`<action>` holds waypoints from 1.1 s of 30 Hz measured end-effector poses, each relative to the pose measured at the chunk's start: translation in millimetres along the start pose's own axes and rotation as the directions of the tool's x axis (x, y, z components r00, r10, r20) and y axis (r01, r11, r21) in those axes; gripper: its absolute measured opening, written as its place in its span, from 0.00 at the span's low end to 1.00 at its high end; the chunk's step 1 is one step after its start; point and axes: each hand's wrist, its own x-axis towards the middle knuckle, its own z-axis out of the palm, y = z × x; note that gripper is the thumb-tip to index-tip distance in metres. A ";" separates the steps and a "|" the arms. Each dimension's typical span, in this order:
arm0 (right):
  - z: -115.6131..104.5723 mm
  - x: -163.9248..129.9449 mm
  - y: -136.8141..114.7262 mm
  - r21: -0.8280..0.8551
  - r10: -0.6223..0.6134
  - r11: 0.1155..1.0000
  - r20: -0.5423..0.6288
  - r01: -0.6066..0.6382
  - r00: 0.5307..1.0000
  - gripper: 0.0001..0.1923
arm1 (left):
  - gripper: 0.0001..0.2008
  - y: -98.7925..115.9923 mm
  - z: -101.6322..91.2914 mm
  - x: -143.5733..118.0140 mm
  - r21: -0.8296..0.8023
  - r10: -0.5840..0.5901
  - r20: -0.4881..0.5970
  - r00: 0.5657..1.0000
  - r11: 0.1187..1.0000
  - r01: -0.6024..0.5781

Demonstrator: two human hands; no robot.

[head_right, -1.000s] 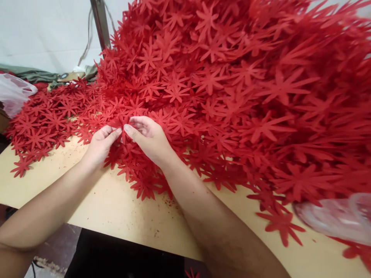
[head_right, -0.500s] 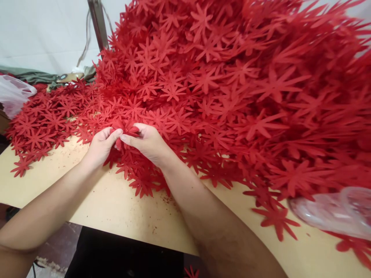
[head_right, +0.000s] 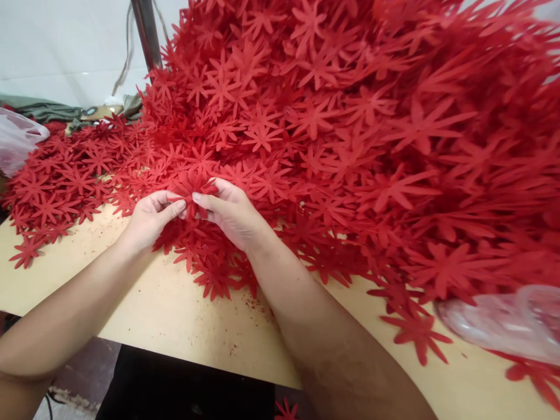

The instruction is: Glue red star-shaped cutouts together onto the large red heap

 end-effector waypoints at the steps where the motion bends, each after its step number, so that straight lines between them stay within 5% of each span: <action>1: 0.9 -0.8 -0.6 0.001 0.014 1.000 0.022 -0.014 1.000 0.16 | 0.15 0.8 -0.1 -0.1 0.011 -0.001 -0.022 1.000 1.000 0.001; 6: 3.9 -2.8 -0.9 0.066 0.023 0.997 0.067 -0.027 0.998 0.15 | 0.19 5.8 1.0 -3.2 0.053 -0.021 -0.060 0.998 0.998 0.024; 14: 1.6 -0.8 -2.2 -0.002 -0.019 1.000 -0.039 0.019 0.999 0.18 | 0.13 7.0 -1.7 -3.5 -0.035 -0.004 0.166 0.986 0.999 0.009; 22: 3.1 2.1 3.9 0.010 0.017 1.000 -0.187 -0.016 0.982 0.23 | 0.11 3.2 1.6 -3.5 -0.009 0.019 0.042 0.999 1.000 -0.019; 28: 13.3 1.6 9.1 -0.041 -0.070 0.997 -0.227 0.062 0.971 0.22 | 0.06 0.7 2.8 -3.1 0.090 0.044 -0.072 0.996 0.995 -0.037; 33: 16.4 1.3 10.8 -0.016 -0.094 0.996 -0.232 0.093 0.968 0.22 | 0.04 2.2 3.4 -3.8 0.112 0.016 -0.019 1.000 0.994 -0.014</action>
